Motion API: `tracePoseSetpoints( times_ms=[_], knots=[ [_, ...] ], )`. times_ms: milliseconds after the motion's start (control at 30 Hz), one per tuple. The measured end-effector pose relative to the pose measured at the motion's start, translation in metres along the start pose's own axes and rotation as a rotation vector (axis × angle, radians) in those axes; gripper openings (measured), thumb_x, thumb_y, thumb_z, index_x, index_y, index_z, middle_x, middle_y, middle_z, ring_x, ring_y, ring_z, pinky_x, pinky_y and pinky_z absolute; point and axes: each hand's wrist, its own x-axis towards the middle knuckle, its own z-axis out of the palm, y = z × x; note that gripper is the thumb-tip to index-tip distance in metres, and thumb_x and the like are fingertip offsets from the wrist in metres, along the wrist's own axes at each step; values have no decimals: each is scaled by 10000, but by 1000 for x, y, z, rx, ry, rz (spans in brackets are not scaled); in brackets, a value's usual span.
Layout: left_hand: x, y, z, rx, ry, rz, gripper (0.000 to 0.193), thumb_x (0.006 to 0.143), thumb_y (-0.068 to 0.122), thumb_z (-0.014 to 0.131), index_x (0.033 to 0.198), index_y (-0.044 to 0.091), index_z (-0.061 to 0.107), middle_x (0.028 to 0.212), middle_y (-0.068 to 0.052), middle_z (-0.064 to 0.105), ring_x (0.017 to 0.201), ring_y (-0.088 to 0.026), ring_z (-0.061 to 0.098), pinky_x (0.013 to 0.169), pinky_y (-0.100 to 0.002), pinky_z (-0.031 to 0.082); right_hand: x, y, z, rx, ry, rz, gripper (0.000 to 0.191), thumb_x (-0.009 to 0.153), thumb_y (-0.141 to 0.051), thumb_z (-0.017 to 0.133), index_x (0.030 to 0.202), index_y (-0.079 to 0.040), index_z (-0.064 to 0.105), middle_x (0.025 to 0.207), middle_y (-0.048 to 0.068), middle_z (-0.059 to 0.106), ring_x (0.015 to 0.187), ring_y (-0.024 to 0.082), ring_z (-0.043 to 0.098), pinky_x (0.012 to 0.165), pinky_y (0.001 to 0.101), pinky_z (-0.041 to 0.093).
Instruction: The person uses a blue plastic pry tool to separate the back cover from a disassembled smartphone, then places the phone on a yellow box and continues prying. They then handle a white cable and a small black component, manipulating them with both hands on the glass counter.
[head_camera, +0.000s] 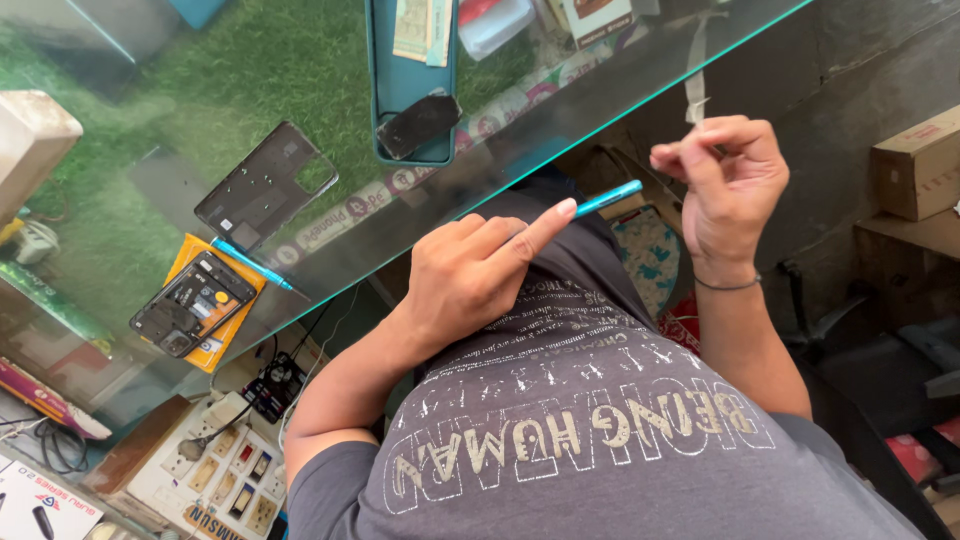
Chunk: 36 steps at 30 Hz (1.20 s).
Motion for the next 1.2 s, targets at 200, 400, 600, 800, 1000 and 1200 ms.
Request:
tracePoseSetpoints(
  times_ms=[200,400,600,800,1000,1200],
  knots=[
    [-2,6,-8,96,-19,63,597,908,17,708,1474,186,617,878,21,590,664,-163,484,617,-333,434,-4,-10,-3,282,47,144,205,1053,105,699,1175,-29,602,1089,116,676,925,180,731,868,317,634],
    [-3,4,-3,114,-72,58,602,925,43,704,1500,187,599,804,6,482,667,-173,462,608,-338,411,-11,-8,-10,325,86,240,191,1035,102,704,1169,-13,629,1070,159,697,916,197,735,870,320,633],
    [-4,-5,13,162,-151,16,657,900,37,684,1530,183,566,773,-5,455,681,-180,488,602,-345,410,-16,-7,0,294,-6,221,124,1024,109,730,1071,10,672,1003,138,699,950,231,739,926,354,620],
    [-2,-9,26,201,-207,9,676,880,42,660,1534,178,557,761,-5,475,676,-182,504,583,-346,412,-19,-12,28,54,-7,138,140,987,132,732,1056,15,699,1044,109,710,1010,230,744,1018,393,627],
    [-1,-10,27,236,-223,8,667,883,47,654,1531,174,559,761,-7,477,673,-184,505,579,-344,410,-19,-24,39,-175,-12,107,131,993,139,729,1051,26,699,1050,111,721,1030,235,758,915,293,615],
    [0,-9,28,249,-230,18,637,912,71,647,1535,160,553,766,-11,484,676,-183,510,578,-345,407,-17,-26,42,-204,-9,93,124,1005,136,735,1052,27,698,1055,113,721,1031,232,759,870,254,604]
  ],
)
